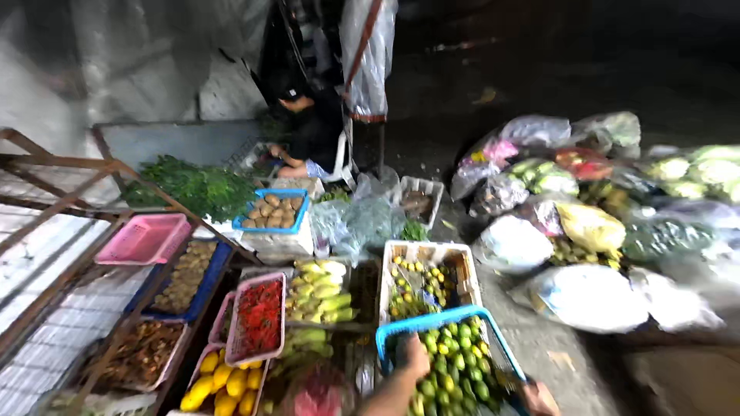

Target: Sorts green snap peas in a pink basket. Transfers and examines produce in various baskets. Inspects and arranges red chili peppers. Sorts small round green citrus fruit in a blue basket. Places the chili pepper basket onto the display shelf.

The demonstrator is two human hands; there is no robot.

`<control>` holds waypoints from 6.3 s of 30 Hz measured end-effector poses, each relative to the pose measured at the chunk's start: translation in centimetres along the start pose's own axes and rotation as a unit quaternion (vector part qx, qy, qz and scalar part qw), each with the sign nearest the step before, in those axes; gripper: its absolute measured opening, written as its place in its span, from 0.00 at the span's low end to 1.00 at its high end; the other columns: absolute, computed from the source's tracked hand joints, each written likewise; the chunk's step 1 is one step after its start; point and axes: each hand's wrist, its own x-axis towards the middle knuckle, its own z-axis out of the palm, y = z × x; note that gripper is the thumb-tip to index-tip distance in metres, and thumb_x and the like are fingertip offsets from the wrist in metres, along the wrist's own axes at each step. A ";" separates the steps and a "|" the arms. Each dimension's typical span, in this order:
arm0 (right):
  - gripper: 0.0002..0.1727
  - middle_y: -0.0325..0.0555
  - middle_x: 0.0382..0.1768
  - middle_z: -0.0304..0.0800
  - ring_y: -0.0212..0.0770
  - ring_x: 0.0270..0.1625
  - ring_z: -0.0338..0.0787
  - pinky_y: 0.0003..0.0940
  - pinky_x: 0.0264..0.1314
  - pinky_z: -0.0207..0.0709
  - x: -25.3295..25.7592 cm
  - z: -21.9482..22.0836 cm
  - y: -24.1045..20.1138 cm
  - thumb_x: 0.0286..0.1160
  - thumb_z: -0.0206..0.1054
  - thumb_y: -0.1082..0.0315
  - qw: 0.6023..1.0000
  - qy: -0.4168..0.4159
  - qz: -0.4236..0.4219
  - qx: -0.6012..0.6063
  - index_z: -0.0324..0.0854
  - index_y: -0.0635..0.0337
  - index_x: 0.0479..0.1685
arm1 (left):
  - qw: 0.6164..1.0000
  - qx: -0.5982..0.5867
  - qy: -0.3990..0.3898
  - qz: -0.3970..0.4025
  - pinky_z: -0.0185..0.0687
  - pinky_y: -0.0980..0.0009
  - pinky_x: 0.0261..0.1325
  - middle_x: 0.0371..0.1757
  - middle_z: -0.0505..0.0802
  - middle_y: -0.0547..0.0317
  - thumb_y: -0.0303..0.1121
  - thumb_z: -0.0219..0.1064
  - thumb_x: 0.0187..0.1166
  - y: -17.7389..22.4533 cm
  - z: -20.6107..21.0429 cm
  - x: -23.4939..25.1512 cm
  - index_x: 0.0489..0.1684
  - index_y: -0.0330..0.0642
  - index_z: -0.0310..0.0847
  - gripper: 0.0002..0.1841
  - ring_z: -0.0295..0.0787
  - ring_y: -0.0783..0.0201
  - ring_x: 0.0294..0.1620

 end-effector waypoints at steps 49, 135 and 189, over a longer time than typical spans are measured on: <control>0.17 0.54 0.53 0.93 0.53 0.58 0.91 0.63 0.63 0.81 0.9 -2.4 0.6 0.83 0.65 0.54 0.988 -0.150 -0.026 0.033 0.87 0.50 0.62 | 0.952 0.194 -0.020 0.236 0.42 0.38 0.94 0.96 0.60 0.55 0.63 0.76 0.69 2.4 9.2 -3.9 0.89 0.58 0.68 0.45 0.45 0.46 0.97; 0.18 0.57 0.58 0.92 0.54 0.64 0.91 0.59 0.72 0.79 -1.7 -1.9 0.8 0.85 0.62 0.60 0.993 -0.080 -0.072 -0.047 0.85 0.57 0.66 | 0.916 -0.306 0.106 -0.237 0.78 0.44 0.75 0.68 0.88 0.36 0.35 0.70 0.82 -7.1 2.9 -5.4 0.76 0.39 0.77 0.24 0.85 0.44 0.70; 0.24 0.68 0.60 0.83 0.63 0.56 0.89 0.64 0.51 0.87 -4.7 60.0 -54.6 0.80 0.68 0.65 0.963 -0.203 -0.176 -0.006 0.75 0.66 0.71 | 0.387 -0.704 0.495 -0.330 0.94 0.65 0.39 0.38 0.93 0.60 0.28 0.58 0.87 -42.7 -3.0 -20.6 0.57 0.39 0.75 0.08 0.93 0.68 0.37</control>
